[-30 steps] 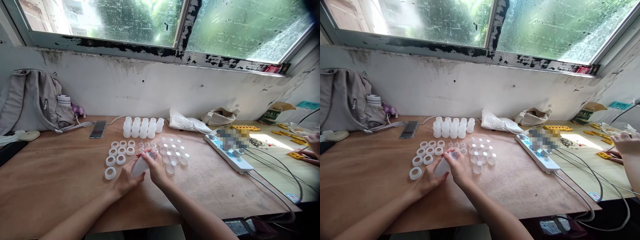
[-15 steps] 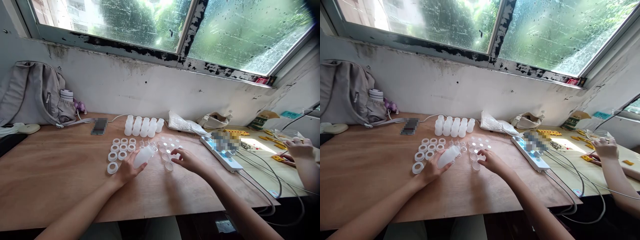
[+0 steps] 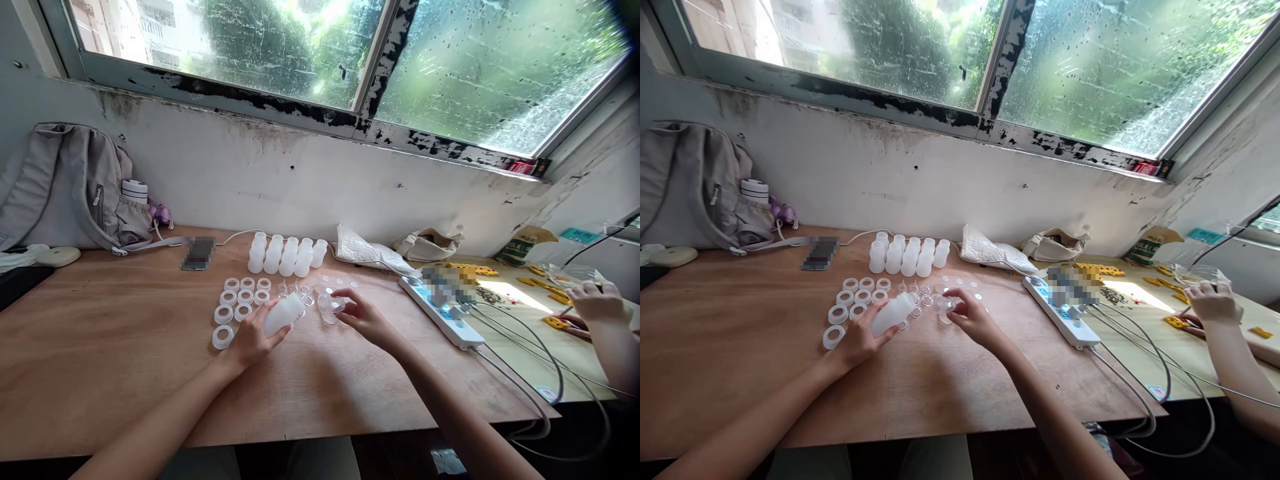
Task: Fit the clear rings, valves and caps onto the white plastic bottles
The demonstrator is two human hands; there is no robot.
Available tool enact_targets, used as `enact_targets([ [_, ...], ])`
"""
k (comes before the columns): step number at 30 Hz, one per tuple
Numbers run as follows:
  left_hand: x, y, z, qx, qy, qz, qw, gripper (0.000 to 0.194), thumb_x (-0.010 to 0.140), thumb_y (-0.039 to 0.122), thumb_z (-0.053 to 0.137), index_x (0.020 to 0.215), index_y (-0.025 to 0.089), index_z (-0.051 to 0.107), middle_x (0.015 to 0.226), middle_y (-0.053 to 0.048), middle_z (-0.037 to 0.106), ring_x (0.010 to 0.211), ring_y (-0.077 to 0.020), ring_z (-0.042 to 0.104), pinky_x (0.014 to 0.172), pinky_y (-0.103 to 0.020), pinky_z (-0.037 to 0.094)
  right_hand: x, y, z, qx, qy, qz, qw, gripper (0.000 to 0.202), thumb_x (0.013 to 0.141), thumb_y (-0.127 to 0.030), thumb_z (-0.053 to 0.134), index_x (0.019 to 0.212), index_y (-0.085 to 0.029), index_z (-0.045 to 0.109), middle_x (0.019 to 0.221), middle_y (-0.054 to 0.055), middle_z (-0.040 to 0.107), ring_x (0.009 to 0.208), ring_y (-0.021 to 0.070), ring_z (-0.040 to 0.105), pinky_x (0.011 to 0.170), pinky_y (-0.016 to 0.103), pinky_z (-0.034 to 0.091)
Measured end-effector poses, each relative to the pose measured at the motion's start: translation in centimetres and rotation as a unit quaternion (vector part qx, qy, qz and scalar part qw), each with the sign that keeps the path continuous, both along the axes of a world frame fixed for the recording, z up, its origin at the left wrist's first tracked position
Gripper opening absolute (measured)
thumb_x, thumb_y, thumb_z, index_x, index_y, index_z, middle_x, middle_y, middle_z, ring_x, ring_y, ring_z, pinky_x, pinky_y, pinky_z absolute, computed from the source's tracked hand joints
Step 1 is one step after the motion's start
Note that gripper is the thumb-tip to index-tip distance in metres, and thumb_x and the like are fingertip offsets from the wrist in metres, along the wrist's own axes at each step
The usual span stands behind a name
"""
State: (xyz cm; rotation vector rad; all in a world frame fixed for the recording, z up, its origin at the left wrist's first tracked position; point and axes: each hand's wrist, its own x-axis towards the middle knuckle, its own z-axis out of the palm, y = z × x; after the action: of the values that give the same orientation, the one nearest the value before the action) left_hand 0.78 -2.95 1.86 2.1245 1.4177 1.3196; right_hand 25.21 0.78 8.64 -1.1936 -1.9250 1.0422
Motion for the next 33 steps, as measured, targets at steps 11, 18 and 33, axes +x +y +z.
enact_targets([
  [11,-0.2,0.4,0.2,-0.012,-0.004,0.005,1.000,0.044,0.074,0.034,0.056,0.114,0.021,0.044,0.107,-0.006,0.059,0.093,-0.0209,0.058,0.079,-0.034,0.047,-3.9,2.6,-2.7,-0.045,0.311,-0.027,0.949,0.019,0.072,-0.029,0.062,0.087,-0.024,0.052,0.093,-0.001,0.052,0.082,0.0129,0.055,0.079,0.031,0.046],
  [18,-0.2,0.5,0.6,-0.022,0.005,-0.001,1.000,0.045,0.072,0.030,0.059,0.114,0.021,0.047,0.108,-0.007,0.055,0.097,-0.0212,0.055,0.084,-0.034,0.045,-4.0,3.5,-3.5,-0.079,0.311,0.038,0.946,0.039,0.070,-0.025,0.064,0.106,-0.026,0.049,0.103,0.005,0.057,0.092,0.0178,0.054,0.079,0.033,0.044],
  [33,-0.5,0.3,1.0,-0.046,0.054,-0.039,0.997,0.048,0.069,0.023,0.059,0.116,0.023,0.048,0.104,-0.006,0.052,0.094,-0.0201,0.054,0.082,-0.032,0.046,-4.1,1.0,-4.9,-0.068,0.299,0.036,0.951,0.011,0.074,-0.025,0.062,0.084,-0.023,0.058,0.105,0.004,0.057,0.100,0.0196,0.051,0.079,0.031,0.042],
])
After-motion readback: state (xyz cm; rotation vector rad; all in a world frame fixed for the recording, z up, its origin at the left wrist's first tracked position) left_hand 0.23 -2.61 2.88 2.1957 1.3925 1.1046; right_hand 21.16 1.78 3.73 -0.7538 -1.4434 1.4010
